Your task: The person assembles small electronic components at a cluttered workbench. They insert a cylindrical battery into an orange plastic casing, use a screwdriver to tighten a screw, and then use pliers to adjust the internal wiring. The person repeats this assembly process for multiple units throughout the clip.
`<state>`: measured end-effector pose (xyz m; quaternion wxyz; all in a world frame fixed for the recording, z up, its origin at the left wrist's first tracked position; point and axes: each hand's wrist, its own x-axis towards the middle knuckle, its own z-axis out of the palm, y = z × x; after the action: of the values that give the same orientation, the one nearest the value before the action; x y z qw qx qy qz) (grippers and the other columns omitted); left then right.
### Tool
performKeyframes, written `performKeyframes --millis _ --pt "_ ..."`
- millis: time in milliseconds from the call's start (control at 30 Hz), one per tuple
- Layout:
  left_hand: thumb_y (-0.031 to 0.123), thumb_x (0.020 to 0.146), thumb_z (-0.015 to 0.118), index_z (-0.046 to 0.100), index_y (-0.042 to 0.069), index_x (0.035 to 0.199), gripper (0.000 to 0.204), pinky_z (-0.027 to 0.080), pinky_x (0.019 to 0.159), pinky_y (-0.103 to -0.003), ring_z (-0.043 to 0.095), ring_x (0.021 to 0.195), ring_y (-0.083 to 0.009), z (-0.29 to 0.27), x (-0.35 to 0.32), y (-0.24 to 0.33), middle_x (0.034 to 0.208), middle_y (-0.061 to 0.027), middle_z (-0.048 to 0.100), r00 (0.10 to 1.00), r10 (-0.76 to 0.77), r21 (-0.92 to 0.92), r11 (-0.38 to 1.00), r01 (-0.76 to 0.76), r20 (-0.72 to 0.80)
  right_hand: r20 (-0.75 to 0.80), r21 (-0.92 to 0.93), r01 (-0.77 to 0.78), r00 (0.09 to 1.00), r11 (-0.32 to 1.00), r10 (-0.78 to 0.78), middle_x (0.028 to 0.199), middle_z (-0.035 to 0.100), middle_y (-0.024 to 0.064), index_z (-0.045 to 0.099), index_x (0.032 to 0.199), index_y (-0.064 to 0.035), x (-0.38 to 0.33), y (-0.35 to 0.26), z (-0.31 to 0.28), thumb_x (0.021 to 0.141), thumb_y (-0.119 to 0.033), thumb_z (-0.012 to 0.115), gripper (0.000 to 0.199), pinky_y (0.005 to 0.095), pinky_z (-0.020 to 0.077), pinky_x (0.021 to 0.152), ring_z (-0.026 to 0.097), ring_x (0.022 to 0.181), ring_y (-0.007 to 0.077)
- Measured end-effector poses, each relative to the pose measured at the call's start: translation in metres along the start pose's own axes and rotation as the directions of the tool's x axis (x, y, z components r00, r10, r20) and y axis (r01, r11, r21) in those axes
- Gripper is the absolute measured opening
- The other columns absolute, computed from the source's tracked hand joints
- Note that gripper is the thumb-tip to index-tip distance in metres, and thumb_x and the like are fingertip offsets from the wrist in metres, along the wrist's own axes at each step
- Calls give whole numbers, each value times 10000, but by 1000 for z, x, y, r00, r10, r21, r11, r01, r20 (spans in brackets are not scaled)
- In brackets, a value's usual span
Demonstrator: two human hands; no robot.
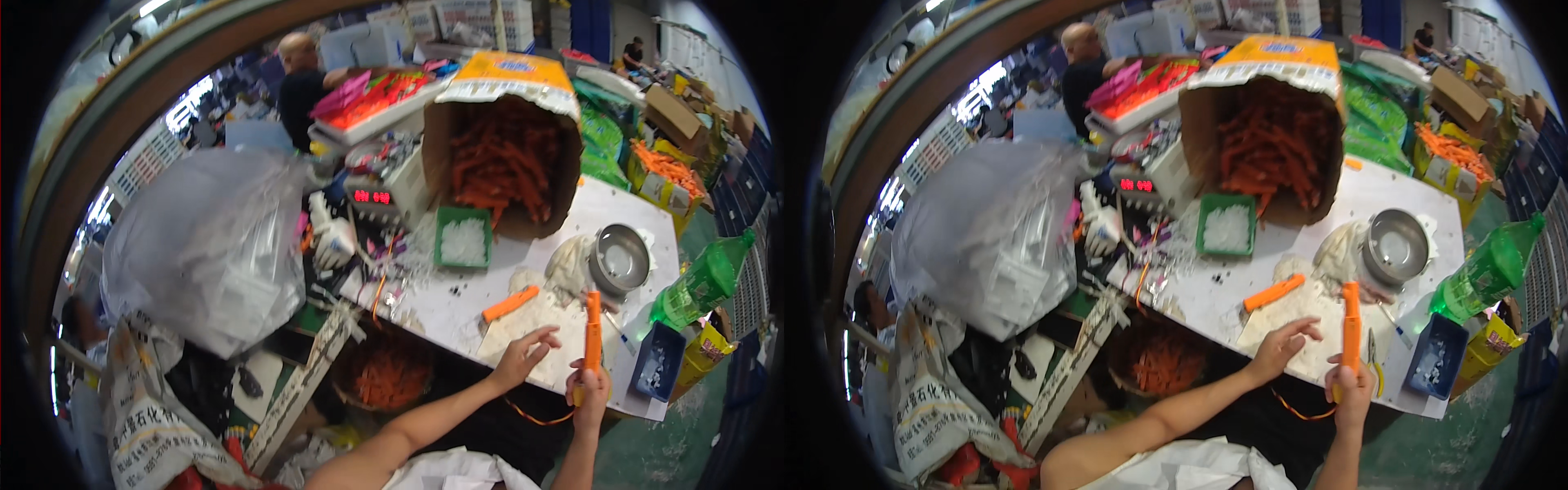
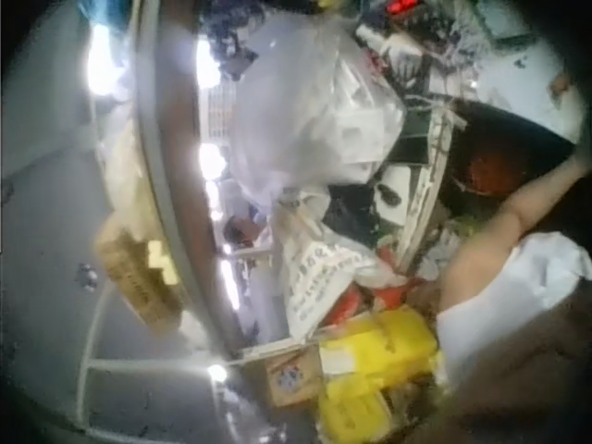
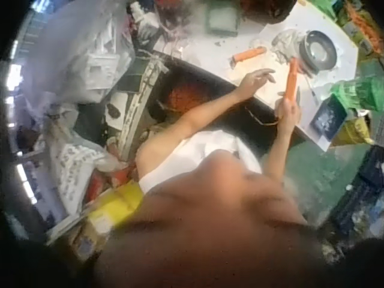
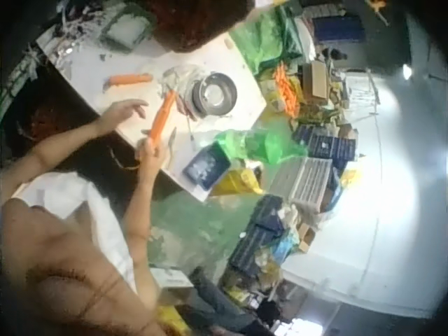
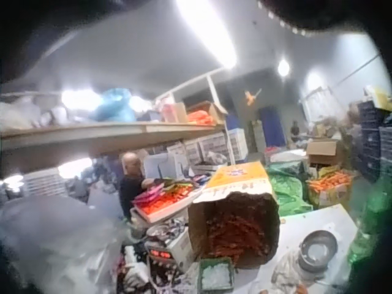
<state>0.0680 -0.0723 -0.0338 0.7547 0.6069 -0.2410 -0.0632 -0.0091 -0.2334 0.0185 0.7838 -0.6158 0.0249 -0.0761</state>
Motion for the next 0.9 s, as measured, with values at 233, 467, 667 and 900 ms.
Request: performKeyframes --millis 233,467,667,900 --pt "158 950 526 161 -9 1444 637 420 954 -298 582 1057 -158 -19 -91 49 1160 -160 598 958 -156 -263 961 90 -241 309 -737 235 951 633 8 672 593 92 633 954 -19 -42 14 56 740 -179 773 302 264 447 540 548 548 163" --pt "169 881 622 295 -43 1385 638 424 937 -402 580 1041 -355 -150 -193 15 1143 -191 588 893 -156 846 286 450 -422 62 -609 -42 993 792 100 629 564 72 579 808 -8 -46 26 36 778 -182 748 244 251 423 539 514 546 133" --pt "131 799 684 535 -20 1199 453 400 923 -439 535 1048 -337 -123 -111 58 1136 -153 575 905 406 978 206 42 -124 1 -607 -15 1000 795 20 628 565 79 581 762 -5 -52 26 35 787 -180 733 233 264 428 544 527 548 146" --pt "158 766 686 643 30 967 242 434 810 -374 568 904 -283 -70 37 60 948 -110 624 969 112 973 51 -225 219 -19 -597 -29 1000 801 22 639 591 90 603 760 -16 -67 12 35 772 -186 750 225 279 448 542 566 552 175"
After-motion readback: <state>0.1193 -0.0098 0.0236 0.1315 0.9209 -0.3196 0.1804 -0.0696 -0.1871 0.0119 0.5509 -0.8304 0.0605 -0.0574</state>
